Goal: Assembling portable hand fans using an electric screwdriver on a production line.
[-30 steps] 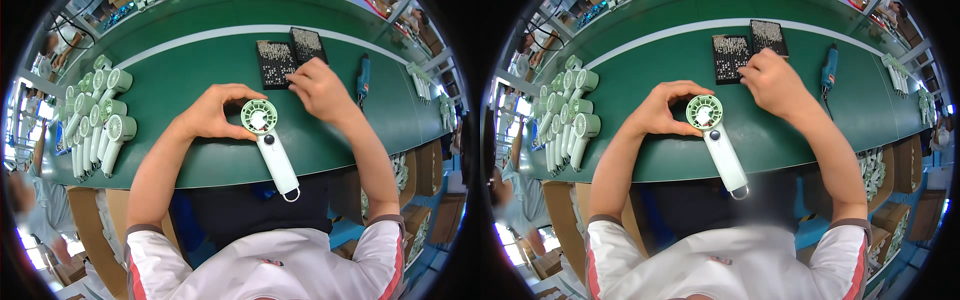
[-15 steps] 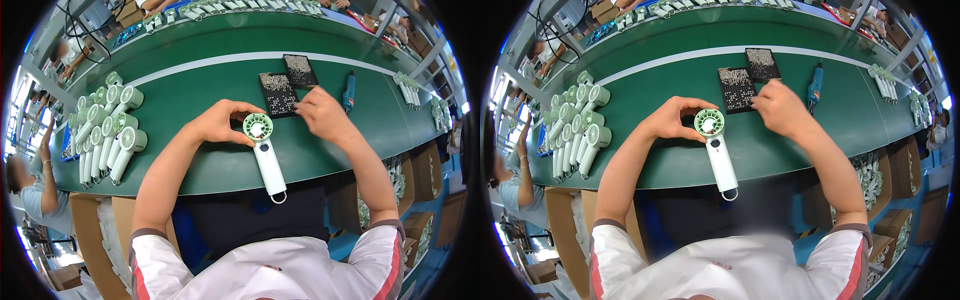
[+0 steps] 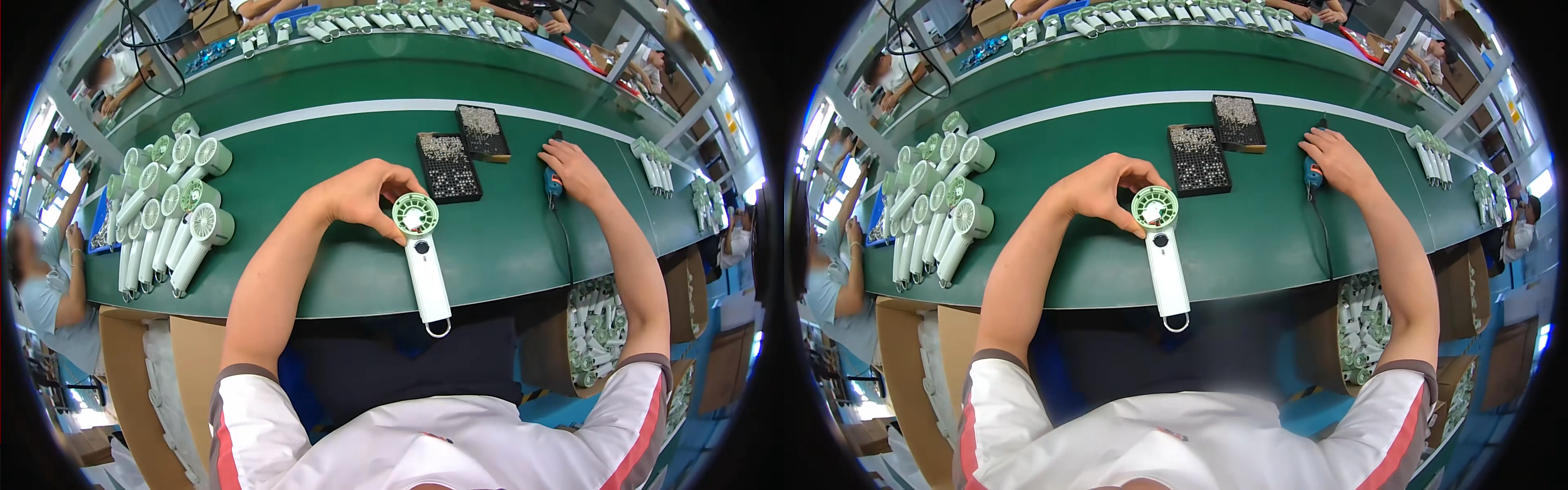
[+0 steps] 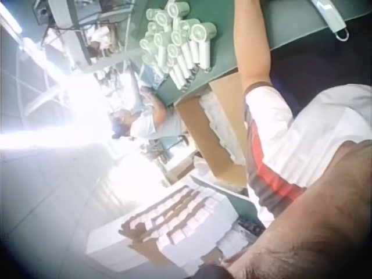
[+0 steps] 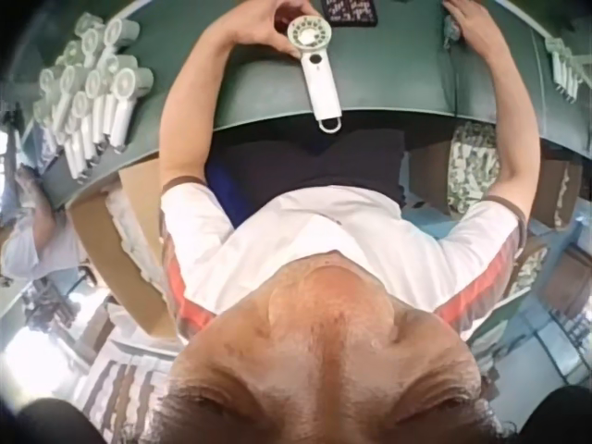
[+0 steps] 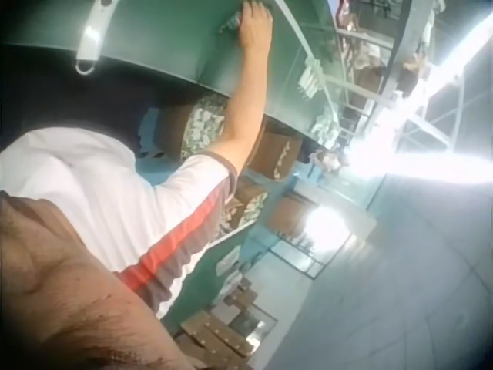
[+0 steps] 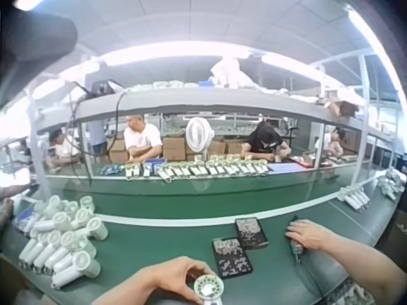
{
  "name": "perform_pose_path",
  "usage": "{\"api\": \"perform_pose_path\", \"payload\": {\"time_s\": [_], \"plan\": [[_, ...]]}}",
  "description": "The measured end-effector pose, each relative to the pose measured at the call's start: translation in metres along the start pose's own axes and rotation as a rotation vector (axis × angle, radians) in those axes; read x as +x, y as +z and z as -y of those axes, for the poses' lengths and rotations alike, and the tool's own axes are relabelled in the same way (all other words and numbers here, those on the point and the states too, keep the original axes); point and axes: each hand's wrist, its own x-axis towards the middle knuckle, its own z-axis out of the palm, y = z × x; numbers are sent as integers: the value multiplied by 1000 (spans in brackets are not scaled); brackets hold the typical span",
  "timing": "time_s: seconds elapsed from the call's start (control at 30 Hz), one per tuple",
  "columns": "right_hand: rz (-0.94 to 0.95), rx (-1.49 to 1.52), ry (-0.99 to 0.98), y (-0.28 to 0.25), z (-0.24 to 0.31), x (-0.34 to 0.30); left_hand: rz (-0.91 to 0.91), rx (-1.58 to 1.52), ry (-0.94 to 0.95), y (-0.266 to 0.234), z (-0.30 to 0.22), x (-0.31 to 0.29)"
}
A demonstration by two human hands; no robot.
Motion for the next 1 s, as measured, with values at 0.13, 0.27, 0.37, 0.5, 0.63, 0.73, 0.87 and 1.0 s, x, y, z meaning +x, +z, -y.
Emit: {"api": "perform_pose_path", "payload": {"time_s": [0.13,0.27,0.37,0.5,0.63,0.73,0.87,1.0], "plan": [[-102,195,-10,-20,-4,5,-44,-63,25,5,10,-4],[-689,732,354,-10,3,9,-55,-40,39,9,7,4],[-1124,1020,363,-56,37,63,-52,-44,38,10,7,2],[-1462,1685,303,-104,70,119,-71,-45,5,13,10,-2],[-1299,1698,464,-121,104,161,-88,-52,10,16,14,-5],[-1201,1811,516,-100,119,159,-93,-68,65,19,14,0],[-1093,1768,511,-82,130,156,-89,-84,60,15,14,0],[-1121,1725,504,-75,138,157,-102,-51,76,14,16,-1]]}}
